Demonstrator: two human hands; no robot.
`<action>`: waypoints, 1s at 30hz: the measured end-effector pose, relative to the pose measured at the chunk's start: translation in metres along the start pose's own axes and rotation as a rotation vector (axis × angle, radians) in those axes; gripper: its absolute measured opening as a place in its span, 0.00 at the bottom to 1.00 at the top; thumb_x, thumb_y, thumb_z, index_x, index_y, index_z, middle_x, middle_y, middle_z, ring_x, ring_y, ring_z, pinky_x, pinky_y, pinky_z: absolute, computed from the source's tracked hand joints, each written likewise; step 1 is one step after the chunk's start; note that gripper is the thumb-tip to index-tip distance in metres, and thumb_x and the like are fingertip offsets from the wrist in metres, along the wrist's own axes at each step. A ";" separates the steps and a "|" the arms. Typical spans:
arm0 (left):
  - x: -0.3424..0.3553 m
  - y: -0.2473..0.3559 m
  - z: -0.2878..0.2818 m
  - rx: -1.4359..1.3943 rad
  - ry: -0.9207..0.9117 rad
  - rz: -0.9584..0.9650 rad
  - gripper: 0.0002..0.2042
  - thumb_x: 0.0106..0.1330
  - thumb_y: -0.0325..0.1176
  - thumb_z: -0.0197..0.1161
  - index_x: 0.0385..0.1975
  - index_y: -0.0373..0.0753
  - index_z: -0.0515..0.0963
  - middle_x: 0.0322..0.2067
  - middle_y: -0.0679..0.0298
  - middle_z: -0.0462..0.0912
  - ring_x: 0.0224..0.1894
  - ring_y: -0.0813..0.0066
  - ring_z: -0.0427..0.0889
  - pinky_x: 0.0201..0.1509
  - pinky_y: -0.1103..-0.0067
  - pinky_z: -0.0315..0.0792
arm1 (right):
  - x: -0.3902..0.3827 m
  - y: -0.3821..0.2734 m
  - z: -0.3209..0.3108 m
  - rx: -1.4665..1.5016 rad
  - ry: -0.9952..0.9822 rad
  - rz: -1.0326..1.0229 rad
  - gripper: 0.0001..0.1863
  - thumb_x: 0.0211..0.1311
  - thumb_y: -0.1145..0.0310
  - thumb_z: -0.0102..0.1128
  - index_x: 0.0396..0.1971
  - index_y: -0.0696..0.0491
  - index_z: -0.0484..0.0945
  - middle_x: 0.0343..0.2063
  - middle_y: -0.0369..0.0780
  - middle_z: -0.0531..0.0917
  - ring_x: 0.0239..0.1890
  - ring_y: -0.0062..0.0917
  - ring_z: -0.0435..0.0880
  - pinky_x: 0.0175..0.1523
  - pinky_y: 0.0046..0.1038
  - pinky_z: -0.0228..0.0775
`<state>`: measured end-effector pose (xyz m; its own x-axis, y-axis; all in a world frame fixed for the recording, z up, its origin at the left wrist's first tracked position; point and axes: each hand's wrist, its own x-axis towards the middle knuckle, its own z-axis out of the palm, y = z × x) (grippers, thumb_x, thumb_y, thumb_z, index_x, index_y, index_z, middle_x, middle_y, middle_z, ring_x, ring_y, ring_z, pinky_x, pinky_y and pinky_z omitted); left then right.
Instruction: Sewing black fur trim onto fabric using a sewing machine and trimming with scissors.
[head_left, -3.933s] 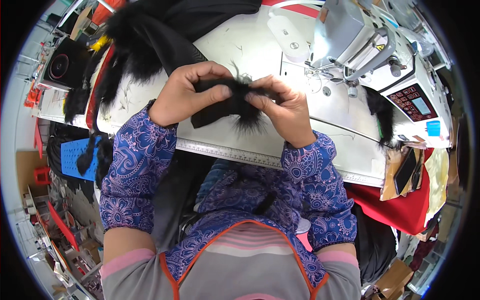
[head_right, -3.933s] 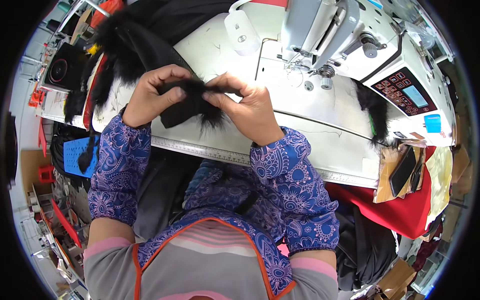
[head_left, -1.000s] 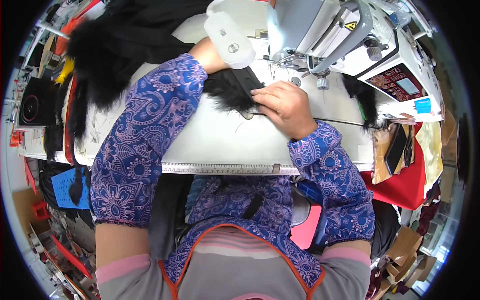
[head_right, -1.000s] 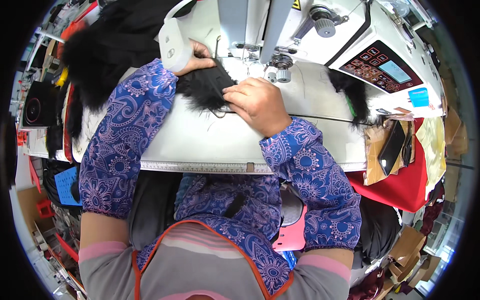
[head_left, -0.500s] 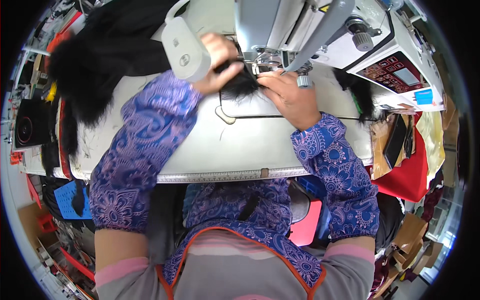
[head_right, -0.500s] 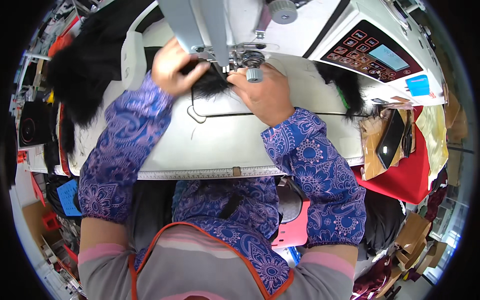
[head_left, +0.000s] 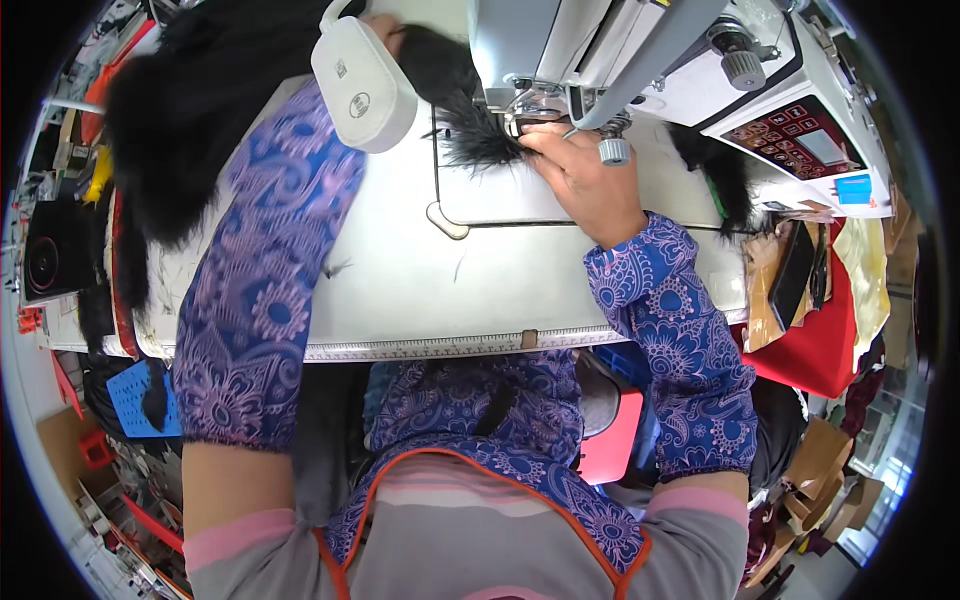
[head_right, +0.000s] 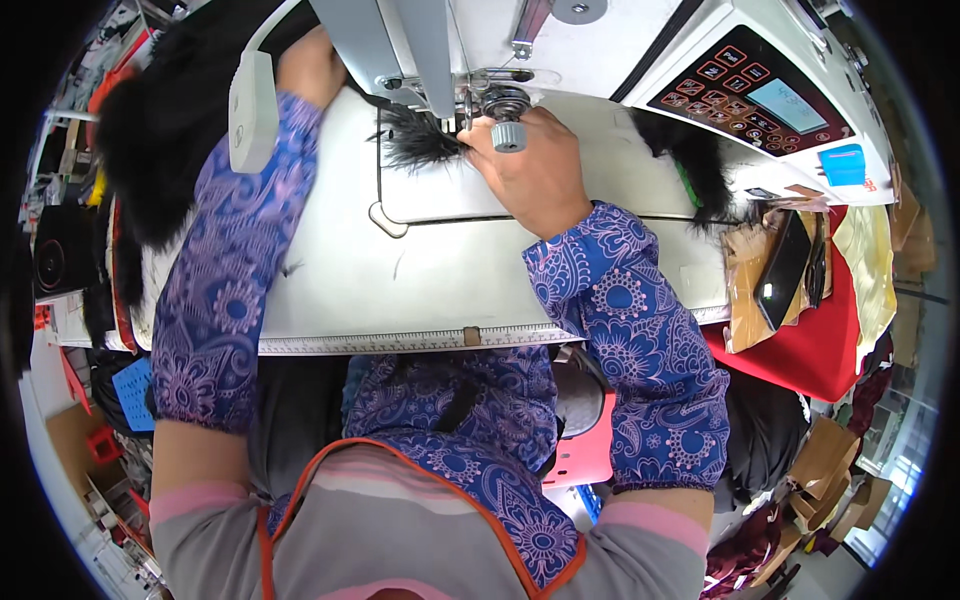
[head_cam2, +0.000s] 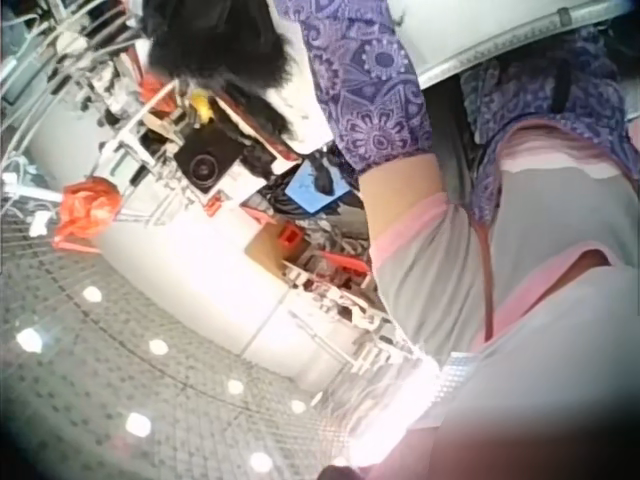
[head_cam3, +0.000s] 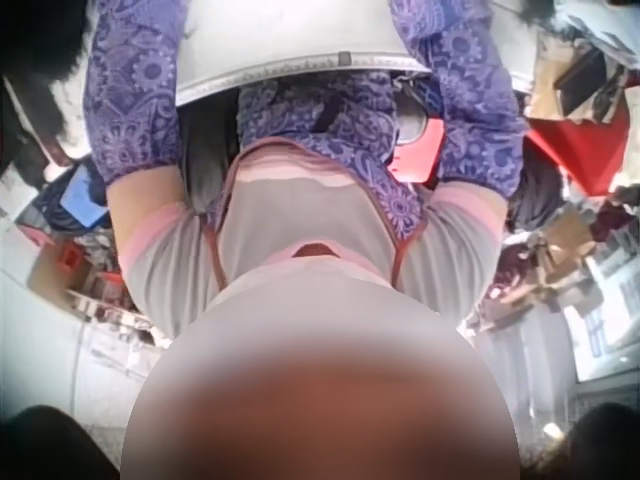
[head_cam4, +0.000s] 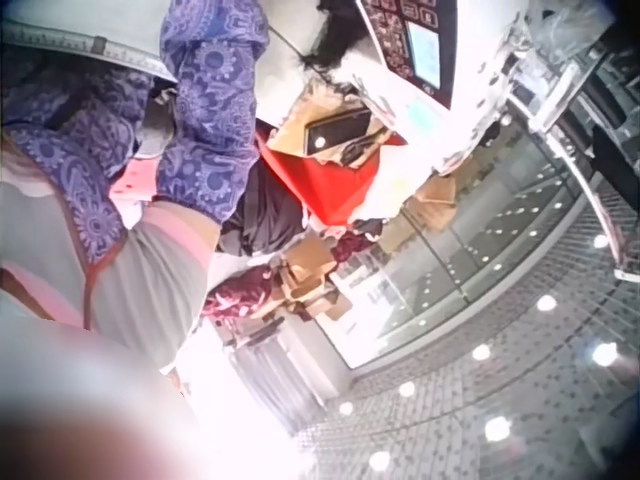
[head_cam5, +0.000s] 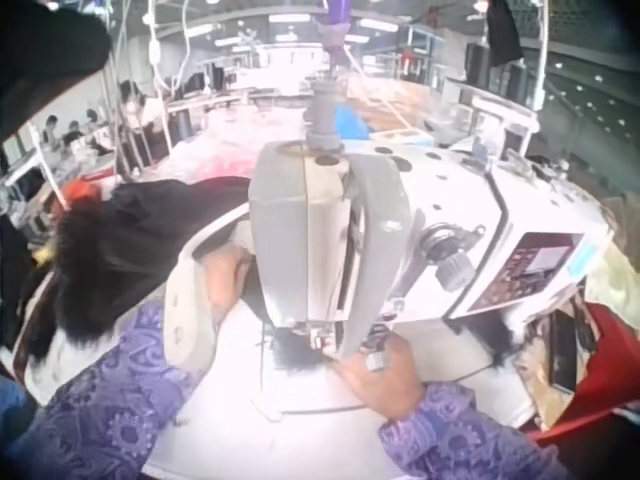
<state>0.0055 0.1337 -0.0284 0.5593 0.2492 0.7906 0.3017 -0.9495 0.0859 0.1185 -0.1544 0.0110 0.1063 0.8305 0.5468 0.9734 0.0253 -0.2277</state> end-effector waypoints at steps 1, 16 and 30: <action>0.004 0.010 0.008 -0.009 0.002 0.001 0.09 0.58 0.32 0.62 0.37 0.38 0.78 0.28 0.60 0.80 0.27 0.69 0.79 0.33 0.73 0.74 | -0.002 0.002 -0.001 -0.004 0.004 0.005 0.10 0.49 0.71 0.64 0.34 0.47 0.80 0.34 0.32 0.84 0.34 0.27 0.82 0.40 0.27 0.73; -0.018 0.105 -0.092 -0.488 -0.200 0.576 0.12 0.48 0.20 0.64 0.34 0.34 0.76 0.38 0.56 0.81 0.42 0.59 0.80 0.47 0.70 0.75 | -0.005 -0.010 -0.003 0.076 -0.011 -0.042 0.14 0.45 0.73 0.65 0.35 0.51 0.80 0.34 0.35 0.82 0.37 0.30 0.79 0.43 0.29 0.72; -0.019 0.113 -0.079 -0.405 -0.394 0.518 0.09 0.48 0.25 0.64 0.31 0.35 0.80 0.31 0.61 0.81 0.45 0.64 0.81 0.52 0.68 0.75 | -0.008 -0.004 -0.011 -0.082 -0.095 -0.052 0.14 0.45 0.73 0.66 0.36 0.51 0.79 0.40 0.32 0.81 0.39 0.28 0.79 0.46 0.28 0.71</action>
<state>-0.0320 0.0063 0.0147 0.8090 -0.2689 0.5227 -0.3378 -0.9404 0.0391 0.1160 -0.1672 0.0166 0.0397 0.8782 0.4767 0.9908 0.0271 -0.1323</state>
